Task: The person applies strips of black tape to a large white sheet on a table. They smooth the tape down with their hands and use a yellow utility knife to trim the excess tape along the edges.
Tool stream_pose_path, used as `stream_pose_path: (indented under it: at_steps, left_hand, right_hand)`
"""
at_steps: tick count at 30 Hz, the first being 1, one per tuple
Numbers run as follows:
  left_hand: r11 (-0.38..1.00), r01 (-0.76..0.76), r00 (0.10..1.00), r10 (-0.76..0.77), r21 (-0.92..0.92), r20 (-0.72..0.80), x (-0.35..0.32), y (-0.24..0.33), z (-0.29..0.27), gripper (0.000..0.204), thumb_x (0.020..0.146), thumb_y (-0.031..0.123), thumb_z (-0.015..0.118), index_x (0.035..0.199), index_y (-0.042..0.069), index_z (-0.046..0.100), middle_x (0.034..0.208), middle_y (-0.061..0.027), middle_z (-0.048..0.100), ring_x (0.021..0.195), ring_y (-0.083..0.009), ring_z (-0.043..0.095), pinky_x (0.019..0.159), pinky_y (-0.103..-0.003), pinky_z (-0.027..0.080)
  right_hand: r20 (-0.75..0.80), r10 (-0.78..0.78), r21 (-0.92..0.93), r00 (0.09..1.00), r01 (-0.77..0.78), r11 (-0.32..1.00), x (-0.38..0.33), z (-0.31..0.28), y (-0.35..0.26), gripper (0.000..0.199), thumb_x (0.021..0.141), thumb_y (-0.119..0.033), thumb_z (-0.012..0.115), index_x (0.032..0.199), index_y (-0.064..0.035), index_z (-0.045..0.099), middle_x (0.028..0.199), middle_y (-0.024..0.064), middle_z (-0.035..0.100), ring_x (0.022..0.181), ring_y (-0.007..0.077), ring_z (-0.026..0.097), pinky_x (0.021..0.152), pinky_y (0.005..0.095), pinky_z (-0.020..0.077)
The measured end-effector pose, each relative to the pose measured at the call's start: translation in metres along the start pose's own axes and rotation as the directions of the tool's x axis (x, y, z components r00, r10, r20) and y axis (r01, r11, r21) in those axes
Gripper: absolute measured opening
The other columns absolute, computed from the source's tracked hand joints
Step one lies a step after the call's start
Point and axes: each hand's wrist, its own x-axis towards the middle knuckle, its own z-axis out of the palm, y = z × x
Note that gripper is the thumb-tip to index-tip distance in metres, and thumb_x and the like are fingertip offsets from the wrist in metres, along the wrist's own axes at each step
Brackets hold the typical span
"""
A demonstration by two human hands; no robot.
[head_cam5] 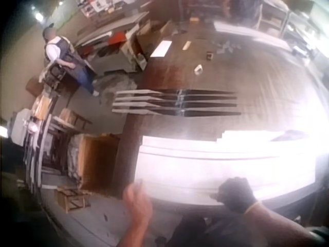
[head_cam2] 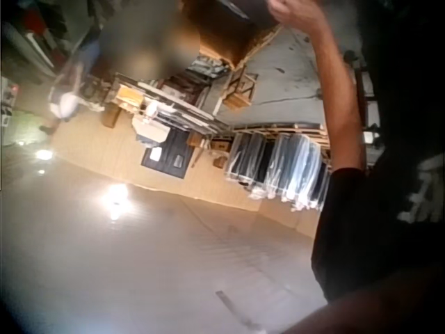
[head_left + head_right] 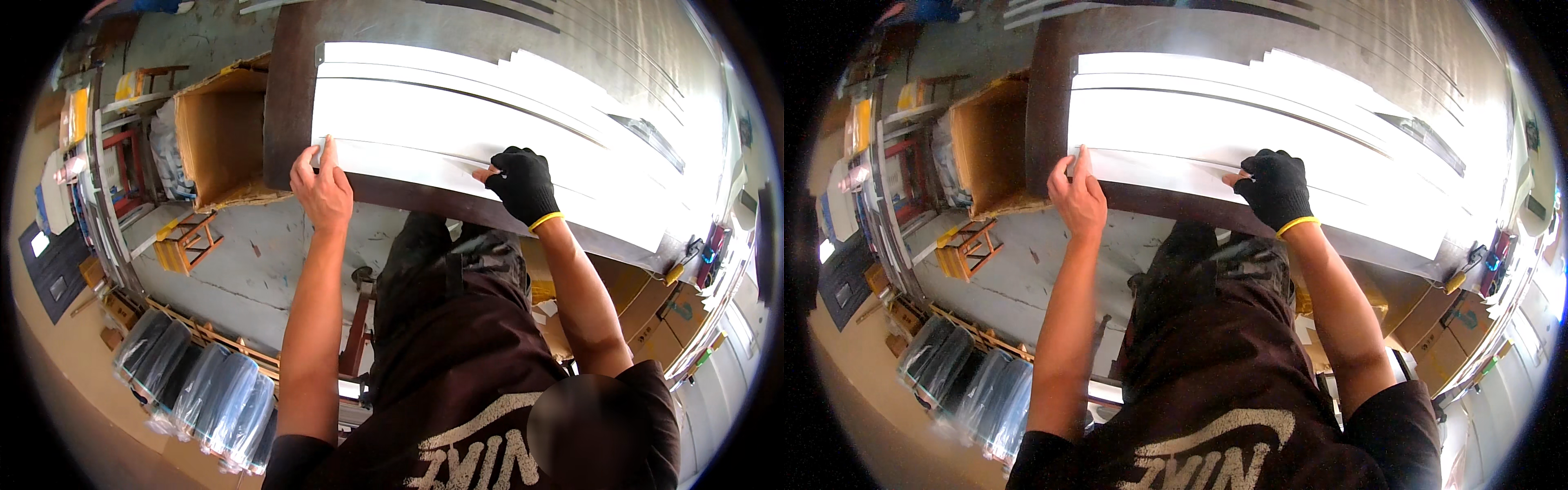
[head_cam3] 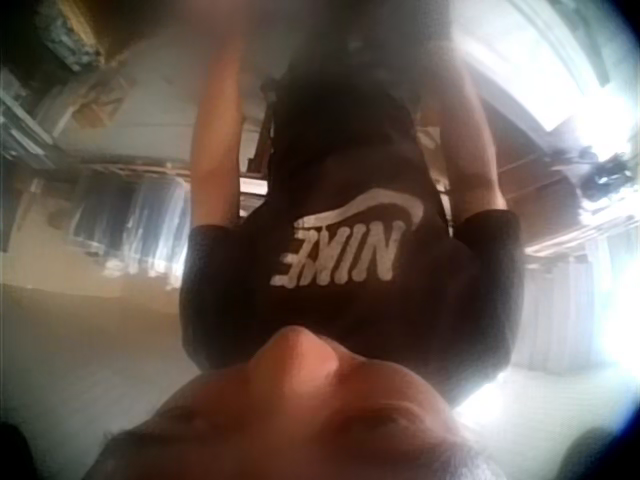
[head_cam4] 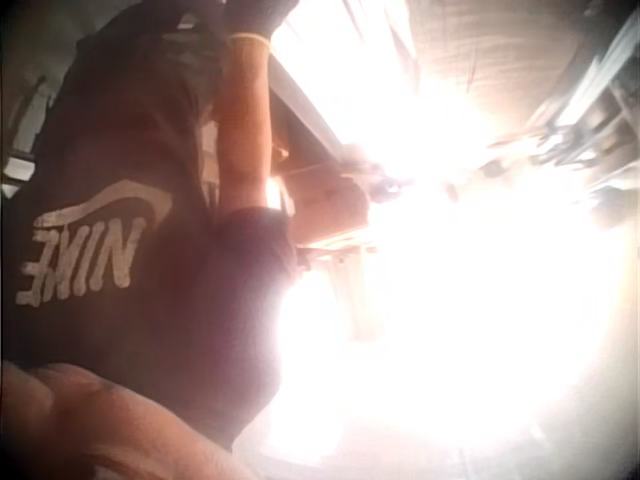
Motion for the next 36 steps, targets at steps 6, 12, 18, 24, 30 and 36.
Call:
stream_pose_path:
  at_steps: [6, 12, 18, 24, 30, 36]
  left_hand:
    - [1.0, 0.004, 1.0, -0.004, -0.026, 0.018, 0.001, -0.002, -0.001, 0.05, 0.101, 0.011, 0.06, 0.15, 0.019, 0.066, 0.137, -0.011, 0.054, 0.127, -0.0355, 0.052, 0.11, -0.051, 0.044]
    - [0.998, 0.018, 1.0, -0.017, -0.058, 0.017, 0.001, -0.002, 0.0, 0.051, 0.1, 0.009, 0.061, 0.15, 0.02, 0.066, 0.136, -0.0114, 0.054, 0.126, -0.0355, 0.052, 0.111, -0.051, 0.044]
    - [0.997, -0.027, 1.0, 0.027, -0.076, 0.003, 0.002, -0.008, -0.001, 0.05, 0.101, 0.009, 0.06, 0.149, 0.018, 0.066, 0.135, -0.0119, 0.053, 0.125, -0.0352, 0.052, 0.111, -0.051, 0.044]
    - [0.996, -0.047, 0.999, 0.047, -0.081, 0.0, 0.003, -0.011, -0.001, 0.048, 0.102, 0.01, 0.058, 0.149, 0.017, 0.067, 0.134, -0.0125, 0.053, 0.125, -0.0349, 0.052, 0.11, -0.051, 0.044]
    - [0.995, -0.053, 0.999, 0.052, -0.082, -0.014, 0.002, -0.013, 0.001, 0.048, 0.101, 0.011, 0.058, 0.148, 0.017, 0.068, 0.134, -0.0123, 0.054, 0.125, -0.0347, 0.052, 0.109, -0.051, 0.044]
    - [0.995, -0.055, 0.998, 0.052, -0.086, -0.033, 0.003, -0.013, 0.003, 0.049, 0.099, 0.009, 0.059, 0.146, 0.018, 0.07, 0.134, -0.0118, 0.055, 0.123, -0.0354, 0.053, 0.108, -0.051, 0.045]
  right_hand:
    - [0.054, -0.007, 0.062, 0.999, 0.003, 0.998, -0.002, -0.019, -0.01, 0.035, 0.089, -0.041, 0.085, 0.086, -0.0057, 0.081, 0.084, 0.0138, 0.076, 0.081, 0.0314, 0.072, 0.078, 0.0423, 0.0543]
    - [0.086, -0.087, 0.276, 0.992, 0.06, 0.959, -0.01, -0.045, -0.03, 0.037, 0.092, -0.036, 0.085, 0.086, -0.0005, 0.078, 0.083, 0.0165, 0.072, 0.075, 0.0321, 0.068, 0.072, 0.0412, 0.0539]
    - [0.066, -0.065, 0.099, 0.996, 0.059, 0.993, -0.002, -0.024, -0.008, 0.034, 0.088, -0.037, 0.087, 0.085, -0.0041, 0.08, 0.084, 0.015, 0.075, 0.078, 0.0313, 0.071, 0.074, 0.0424, 0.0556]
    - [-0.071, -0.042, -0.085, 0.997, 0.036, 0.996, 0.003, -0.003, -0.005, 0.028, 0.083, -0.036, 0.089, 0.083, -0.0083, 0.082, 0.082, 0.0124, 0.076, 0.08, 0.0314, 0.073, 0.077, 0.0422, 0.0554]
    - [-0.089, -0.071, -0.068, 0.993, 0.065, 0.996, 0.003, 0.003, -0.005, 0.031, 0.083, -0.035, 0.088, 0.08, -0.0049, 0.078, 0.08, 0.0129, 0.074, 0.081, 0.0331, 0.07, 0.076, 0.0448, 0.0532]
    - [-0.145, -0.064, -0.044, 0.987, 0.059, 0.997, 0.004, 0.013, 0.002, 0.029, 0.081, -0.038, 0.089, 0.081, -0.0101, 0.082, 0.08, 0.0107, 0.075, 0.077, 0.0315, 0.071, 0.074, 0.0443, 0.0524]
